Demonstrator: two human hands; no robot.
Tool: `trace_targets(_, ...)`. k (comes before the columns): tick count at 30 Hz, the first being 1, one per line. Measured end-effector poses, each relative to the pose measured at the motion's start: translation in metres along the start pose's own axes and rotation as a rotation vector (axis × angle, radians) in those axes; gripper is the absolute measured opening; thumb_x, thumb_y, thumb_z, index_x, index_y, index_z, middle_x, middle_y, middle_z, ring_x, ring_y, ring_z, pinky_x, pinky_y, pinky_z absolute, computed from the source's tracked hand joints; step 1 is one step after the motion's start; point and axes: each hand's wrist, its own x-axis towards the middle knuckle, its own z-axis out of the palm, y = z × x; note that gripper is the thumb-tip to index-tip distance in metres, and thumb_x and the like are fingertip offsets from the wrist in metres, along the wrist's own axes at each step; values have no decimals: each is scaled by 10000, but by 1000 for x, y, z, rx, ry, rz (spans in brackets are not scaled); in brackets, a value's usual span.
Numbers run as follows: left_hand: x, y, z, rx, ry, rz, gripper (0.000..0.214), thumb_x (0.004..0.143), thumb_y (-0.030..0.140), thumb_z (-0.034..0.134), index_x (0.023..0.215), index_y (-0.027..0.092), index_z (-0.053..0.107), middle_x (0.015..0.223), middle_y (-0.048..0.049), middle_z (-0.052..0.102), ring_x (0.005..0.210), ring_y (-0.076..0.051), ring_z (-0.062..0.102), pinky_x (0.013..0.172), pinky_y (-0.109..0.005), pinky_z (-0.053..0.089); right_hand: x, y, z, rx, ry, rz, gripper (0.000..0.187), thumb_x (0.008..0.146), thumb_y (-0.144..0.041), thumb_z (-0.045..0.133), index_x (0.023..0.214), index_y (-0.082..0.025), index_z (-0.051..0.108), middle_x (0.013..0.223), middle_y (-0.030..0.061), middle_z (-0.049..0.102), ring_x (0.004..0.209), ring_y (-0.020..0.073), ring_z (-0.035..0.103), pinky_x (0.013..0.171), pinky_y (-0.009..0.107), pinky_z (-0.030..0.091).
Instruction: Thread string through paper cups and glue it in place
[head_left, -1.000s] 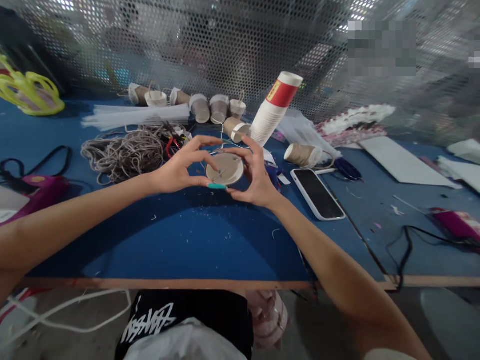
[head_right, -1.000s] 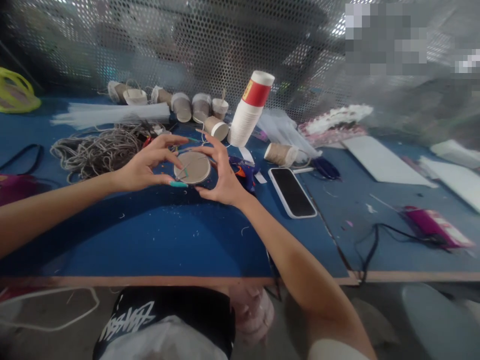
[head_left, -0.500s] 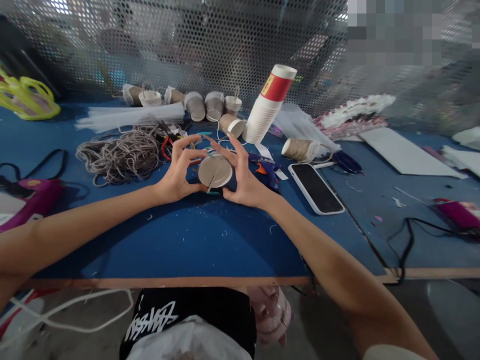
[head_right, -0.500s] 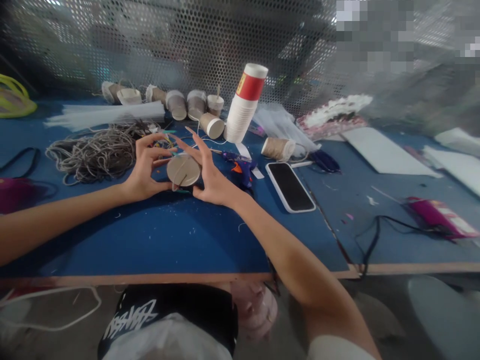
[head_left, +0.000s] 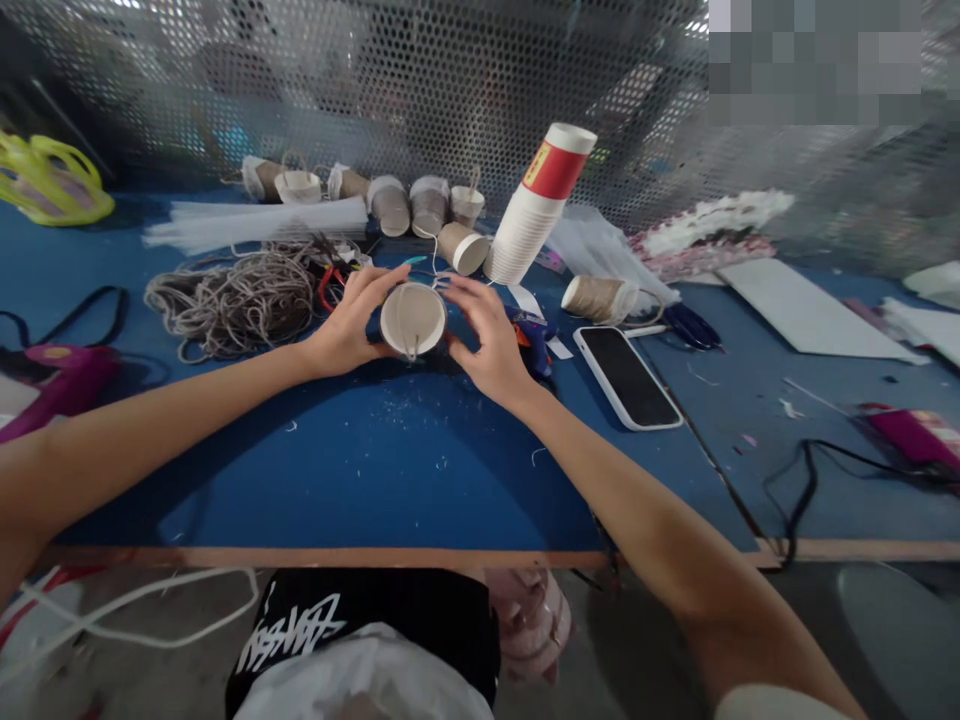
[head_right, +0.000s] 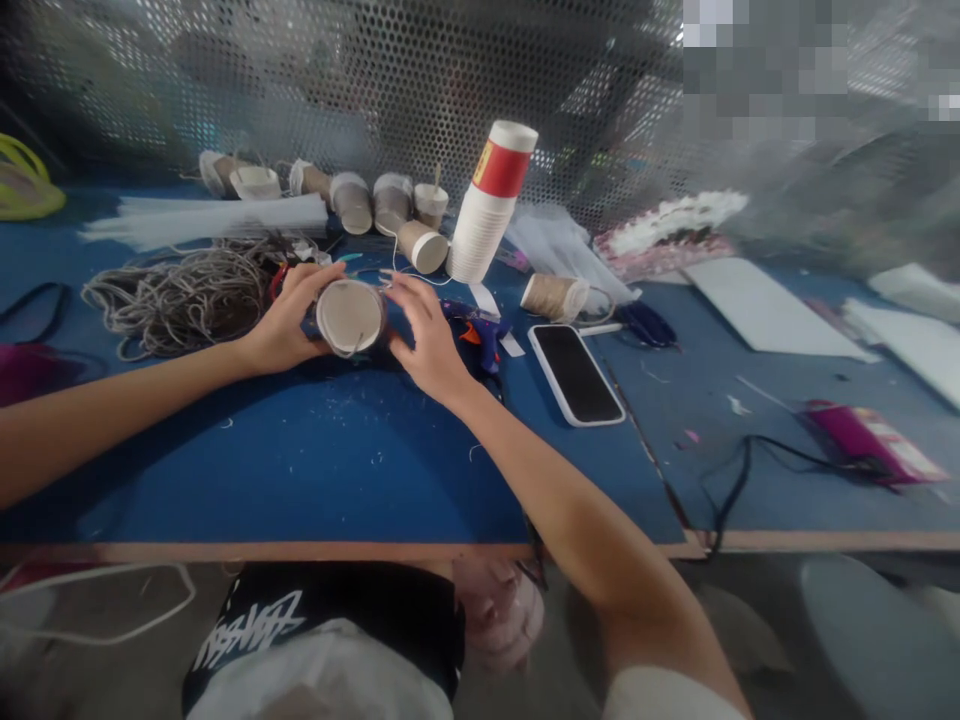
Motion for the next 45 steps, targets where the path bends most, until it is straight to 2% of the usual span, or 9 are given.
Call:
trace_targets(7,8,-7,3,-138,-127,5,783,748,554,729,1353,183,397,1362,-175,518,1294,-297,494,1095,-479,408,2,0,-1,-91,-194,32,693,762,-98,495,1430,-192,337,1416,124,492,1361,291,442,1131,546,400)
trace_targets(10,13,-14,5,-153,-126,93,750,754,524,740,1347,186,428,1335,-179,547,1285,-302,503,1103,-498,392,6,-5,-18,-292,-185,100,575,692,-173,617,1247,-137,469,1262,176,534,1219,356,511,1017,564,476)
trace_targets(13,19,-21,5,-159,-174,168,755,750,509,752,1379,239,433,1357,-164,534,1319,-323,457,1131,-553,330,7,-20,-35,-353,-405,109,256,735,-317,650,919,-183,531,923,102,599,856,266,603,692,424,542)
trace_targets(15,20,-23,4,-150,-216,165,730,764,504,742,1393,294,437,1417,-149,478,1361,-336,399,1144,-580,290,5,-29,-38,-278,-524,100,268,779,-426,643,803,-200,501,821,54,597,676,175,567,603,341,480)
trace_targets(18,19,-23,1,-145,-239,123,685,775,536,716,1380,335,466,1491,-141,368,1399,-348,329,1143,-588,285,0,-35,-25,-332,-492,99,376,841,-547,590,833,-176,529,798,62,611,649,162,551,543,298,376)
trace_targets(22,13,-18,-1,-198,-247,64,838,681,660,729,1383,287,461,1466,-170,372,1388,-353,335,1144,-570,307,-4,-36,-4,-431,-491,69,328,987,-394,397,946,-124,578,820,96,640,681,168,566,522,285,289)
trace_targets(27,9,-15,-1,-228,-212,87,808,740,679,658,1382,240,439,1435,-188,425,1384,-343,365,1143,-579,306,-7,-37,-5,-371,-398,93,321,971,-434,459,873,-147,567,774,53,629,646,128,544,527,254,285)
trace_targets(30,9,-16,0,-223,-229,133,807,749,676,646,1377,212,442,1431,-203,431,1384,-350,374,1143,-585,304,-7,-35,-8,-426,-440,94,360,958,-488,468,901,-146,566,734,45,625,634,133,541,506,255,248)
trace_targets(45,9,-14,4,-166,-147,281,751,860,454,653,1454,180,285,1385,-222,476,1377,-338,416,1117,-593,378,-10,-15,-4,-444,-482,-69,372,1019,-380,352,955,-120,611,821,93,687,808,179,618,608,268,355)
